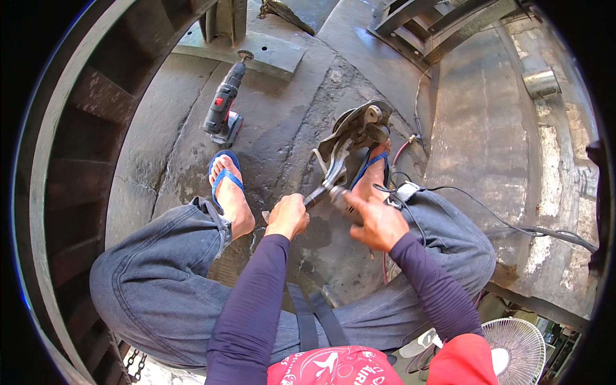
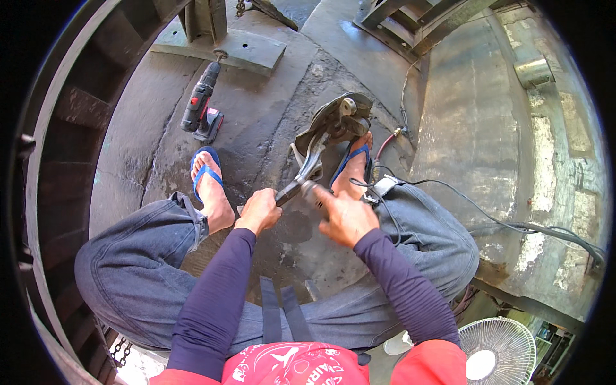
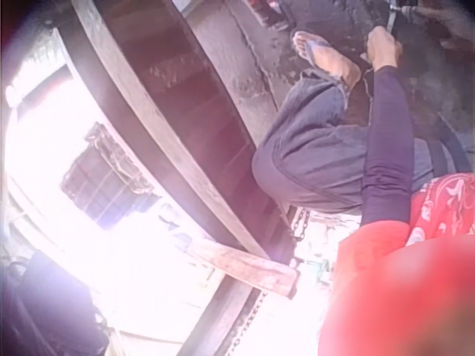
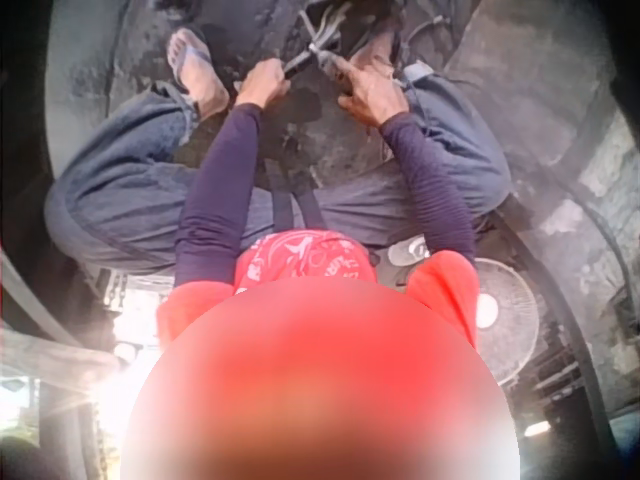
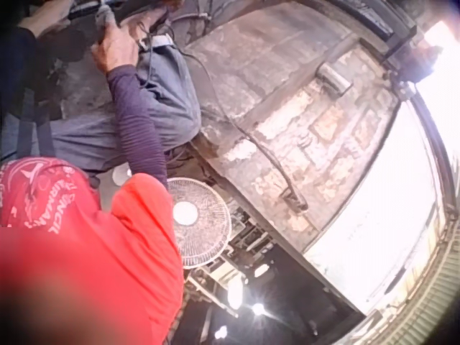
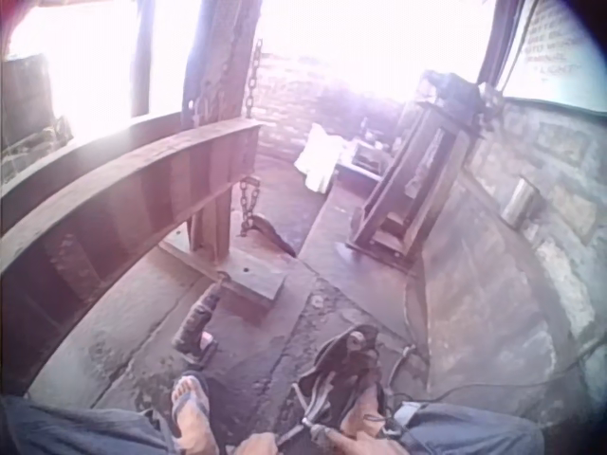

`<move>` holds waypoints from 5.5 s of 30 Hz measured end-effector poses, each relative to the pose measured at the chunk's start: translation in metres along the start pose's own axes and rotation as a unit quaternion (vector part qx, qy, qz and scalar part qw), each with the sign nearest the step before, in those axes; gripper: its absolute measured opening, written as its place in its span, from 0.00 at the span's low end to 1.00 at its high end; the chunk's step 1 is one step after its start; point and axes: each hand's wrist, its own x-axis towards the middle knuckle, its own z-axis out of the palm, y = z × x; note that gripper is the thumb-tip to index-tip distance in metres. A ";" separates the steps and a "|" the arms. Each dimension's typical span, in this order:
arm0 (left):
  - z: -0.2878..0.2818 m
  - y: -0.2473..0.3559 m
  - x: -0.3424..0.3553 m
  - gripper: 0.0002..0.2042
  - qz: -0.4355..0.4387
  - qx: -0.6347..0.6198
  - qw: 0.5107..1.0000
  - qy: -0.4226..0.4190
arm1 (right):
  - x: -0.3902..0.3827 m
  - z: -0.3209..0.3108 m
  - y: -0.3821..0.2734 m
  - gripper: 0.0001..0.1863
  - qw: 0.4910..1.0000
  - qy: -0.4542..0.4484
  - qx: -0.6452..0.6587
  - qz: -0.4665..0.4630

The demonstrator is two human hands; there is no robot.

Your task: The person sits on the floor and uses a rotary tool to grind and clean a brake assembly. They reposition the part multiple times to access different surfaces, then remove a central hub component and set it aside.

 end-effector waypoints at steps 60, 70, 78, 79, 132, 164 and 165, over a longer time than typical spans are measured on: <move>-0.035 0.001 0.026 0.18 0.030 0.168 0.980 0.097 | 0.038 0.033 0.073 0.41 0.990 0.142 0.008 0.007; -0.031 -0.013 0.038 0.17 0.020 0.178 0.980 0.087 | 0.046 0.038 0.073 0.40 0.992 0.123 -0.015 -0.008; -0.027 -0.029 0.047 0.17 0.031 0.203 0.974 0.097 | 0.047 0.039 0.057 0.42 0.993 0.111 -0.038 -0.021; -0.026 -0.032 0.050 0.16 0.032 0.210 0.972 0.099 | 0.047 0.039 0.054 0.42 0.993 0.101 -0.050 -0.044; -0.017 -0.015 0.072 0.21 0.050 0.188 0.966 0.173 | 0.102 -0.004 0.052 0.42 0.983 0.124 -0.113 0.077; -0.083 0.051 0.014 0.21 -0.078 -0.510 0.856 -0.039 | -0.163 0.037 0.176 0.14 0.615 0.560 0.466 0.303; -0.093 0.051 0.010 0.21 -0.075 -0.489 0.869 -0.024 | -0.150 0.088 0.177 0.14 0.702 0.419 0.393 0.420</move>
